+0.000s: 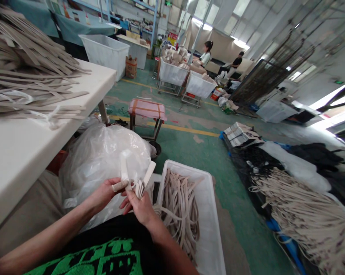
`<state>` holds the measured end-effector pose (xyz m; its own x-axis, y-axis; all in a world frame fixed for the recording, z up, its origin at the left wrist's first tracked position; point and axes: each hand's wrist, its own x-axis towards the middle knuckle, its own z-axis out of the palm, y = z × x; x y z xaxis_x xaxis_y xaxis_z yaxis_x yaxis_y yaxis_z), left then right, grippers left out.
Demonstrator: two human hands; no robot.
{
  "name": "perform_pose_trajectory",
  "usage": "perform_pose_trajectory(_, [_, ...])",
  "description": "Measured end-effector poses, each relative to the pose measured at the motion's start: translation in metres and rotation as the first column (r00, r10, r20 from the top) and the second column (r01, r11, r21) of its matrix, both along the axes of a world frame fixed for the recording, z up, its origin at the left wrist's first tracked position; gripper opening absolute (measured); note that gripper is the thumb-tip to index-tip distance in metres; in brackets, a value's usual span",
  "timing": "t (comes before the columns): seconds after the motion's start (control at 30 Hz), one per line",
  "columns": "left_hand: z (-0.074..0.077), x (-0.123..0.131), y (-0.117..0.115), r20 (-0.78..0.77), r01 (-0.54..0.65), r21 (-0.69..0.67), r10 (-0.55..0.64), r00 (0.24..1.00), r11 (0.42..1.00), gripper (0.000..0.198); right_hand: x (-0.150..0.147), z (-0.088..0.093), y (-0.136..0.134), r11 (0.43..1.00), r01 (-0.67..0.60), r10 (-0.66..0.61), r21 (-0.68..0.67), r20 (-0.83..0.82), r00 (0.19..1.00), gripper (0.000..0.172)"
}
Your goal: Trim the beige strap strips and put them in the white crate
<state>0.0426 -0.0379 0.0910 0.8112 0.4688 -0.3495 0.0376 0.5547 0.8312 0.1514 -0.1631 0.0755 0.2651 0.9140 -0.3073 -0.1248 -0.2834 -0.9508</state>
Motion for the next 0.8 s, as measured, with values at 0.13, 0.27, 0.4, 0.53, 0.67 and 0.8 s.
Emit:
perform_pose_trajectory(0.13, [-0.002,0.002,0.01,-0.056,-0.112,0.001,0.112,0.992,0.994,0.029,-0.008,-0.007,-0.013,1.0,-0.005,0.006,-0.019,0.004,1.0,0.061])
perform_pose_trajectory(0.27, [-0.005,0.006,0.007,-0.024,-0.009,-0.173,0.005,1.0,0.985,0.034,-0.016,-0.011,-0.021,0.991,0.131,-0.13,-0.013,0.048,0.99,0.062])
perform_pose_trajectory(0.4, [0.019,0.015,0.0,0.043,0.008,-0.189,0.0,0.999,0.982,0.028,-0.018,-0.005,-0.023,0.975,0.22,-0.22,0.039,0.003,0.975,0.058])
perform_pose_trajectory(0.53, [0.037,0.038,-0.002,0.104,0.243,-0.124,-0.231,0.967,0.962,0.025,-0.018,0.001,-0.03,0.937,0.332,-0.322,0.113,-0.098,0.942,0.05])
perform_pose_trajectory(0.67, [0.007,0.062,-0.012,-0.073,0.039,-0.264,-0.06,0.996,0.964,0.021,-0.018,-0.003,-0.034,0.916,0.402,-0.386,0.014,-0.247,0.889,0.053])
perform_pose_trajectory(0.8, [-0.029,0.063,-0.025,-0.132,0.054,-0.41,-0.118,0.984,0.91,0.023,-0.017,-0.012,-0.04,0.905,0.417,-0.424,-0.081,-0.235,0.875,0.058])
